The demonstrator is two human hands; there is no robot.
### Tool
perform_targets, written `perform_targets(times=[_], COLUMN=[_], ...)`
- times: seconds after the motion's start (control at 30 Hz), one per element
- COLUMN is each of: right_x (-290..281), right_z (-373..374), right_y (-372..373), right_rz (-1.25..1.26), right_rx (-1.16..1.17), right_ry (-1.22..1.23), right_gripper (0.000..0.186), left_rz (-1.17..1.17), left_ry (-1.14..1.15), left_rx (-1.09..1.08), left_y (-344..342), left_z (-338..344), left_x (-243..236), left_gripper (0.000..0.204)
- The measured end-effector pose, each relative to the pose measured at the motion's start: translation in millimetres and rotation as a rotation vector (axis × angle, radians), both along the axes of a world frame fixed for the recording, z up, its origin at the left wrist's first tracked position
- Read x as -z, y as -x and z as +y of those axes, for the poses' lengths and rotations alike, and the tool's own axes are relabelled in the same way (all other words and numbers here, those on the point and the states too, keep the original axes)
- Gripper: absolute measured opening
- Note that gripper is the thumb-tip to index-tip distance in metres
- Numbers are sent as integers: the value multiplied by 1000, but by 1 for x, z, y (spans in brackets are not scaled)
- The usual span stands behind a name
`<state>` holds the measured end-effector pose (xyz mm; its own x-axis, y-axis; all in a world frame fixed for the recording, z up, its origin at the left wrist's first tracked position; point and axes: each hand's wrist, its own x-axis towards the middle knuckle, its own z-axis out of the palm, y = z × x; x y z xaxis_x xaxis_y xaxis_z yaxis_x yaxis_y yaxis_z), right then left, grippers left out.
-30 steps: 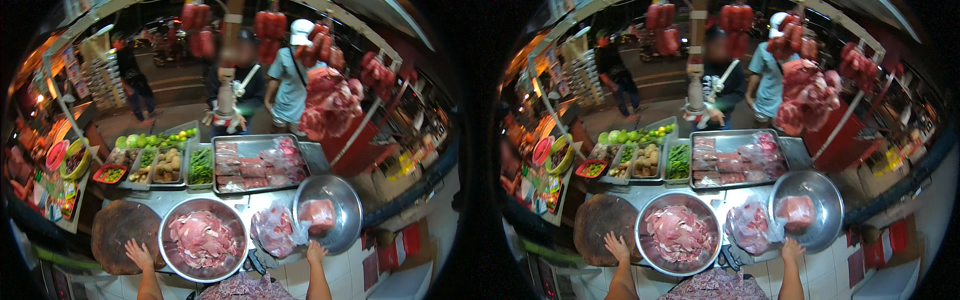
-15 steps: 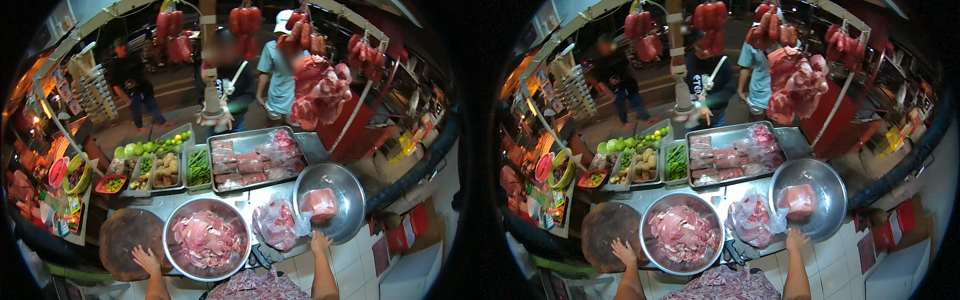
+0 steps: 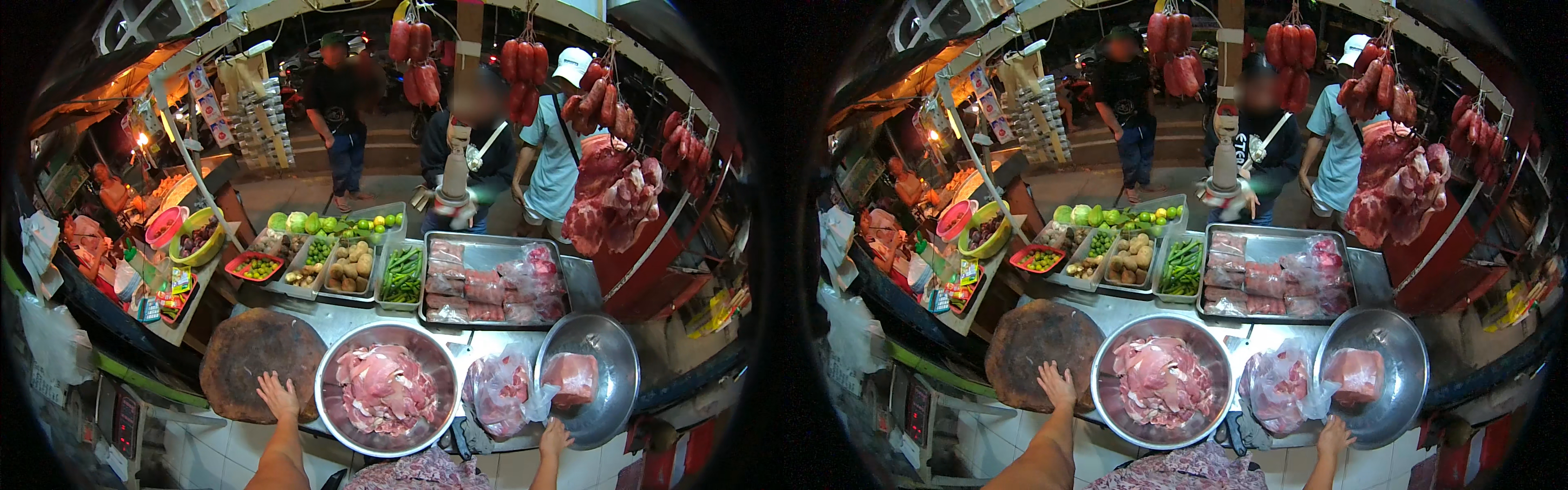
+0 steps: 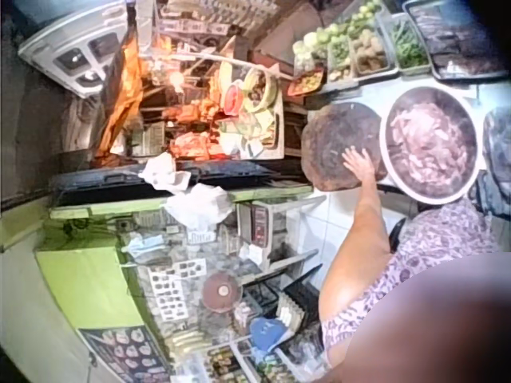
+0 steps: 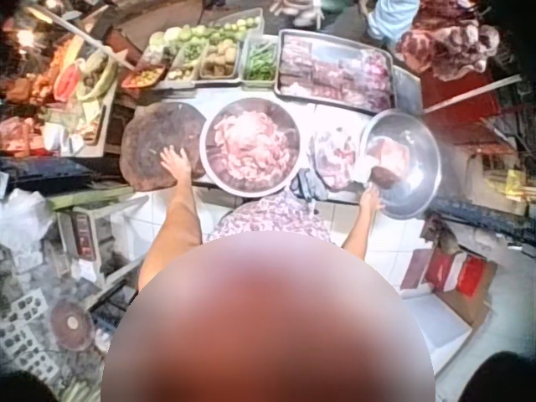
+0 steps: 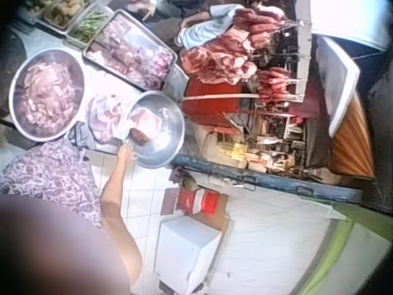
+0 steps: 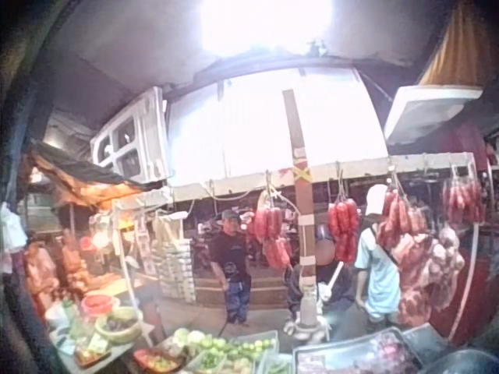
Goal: The person cuts a large piece of pork into smaller portions using a knife on a wooden cutting board. The cut pieces are placed into a metal bowl. The person weighs the bowl of meat on a digital scale and then places a portion into a plastic bag.
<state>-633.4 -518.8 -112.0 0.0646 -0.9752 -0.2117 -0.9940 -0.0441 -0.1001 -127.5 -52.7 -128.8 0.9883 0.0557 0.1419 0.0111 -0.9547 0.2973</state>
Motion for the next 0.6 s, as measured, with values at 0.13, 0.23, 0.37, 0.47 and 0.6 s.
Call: perform_targets(times=[0.13, 0.23, 0.37, 0.47, 0.6], right_x=[3, 5, 2, 0, -2], right_z=[0, 0, 4, 5, 4], right_y=[1, 1, 0, -2, -4], right_rz=[38, 28, 1, -7, 14], right_rx=[-20, -8, -18, -14, -11], right_ry=[19, 49, 82, 81, 70], right_gripper=[43, 42, 42, 42, 42], left_rz=[22, 25, 22, 44, 48], left_ry=[-25, -40, -51, -58, -95], left_rx=[1, 13, 16, 8, 11], left_y=[0, -3, -3, -2, -2], left_z=[4, 3, 2, 0, -1], left_x=[6, 9, 6, 3, 1], left_gripper=[54, 54, 53, 53, 54])
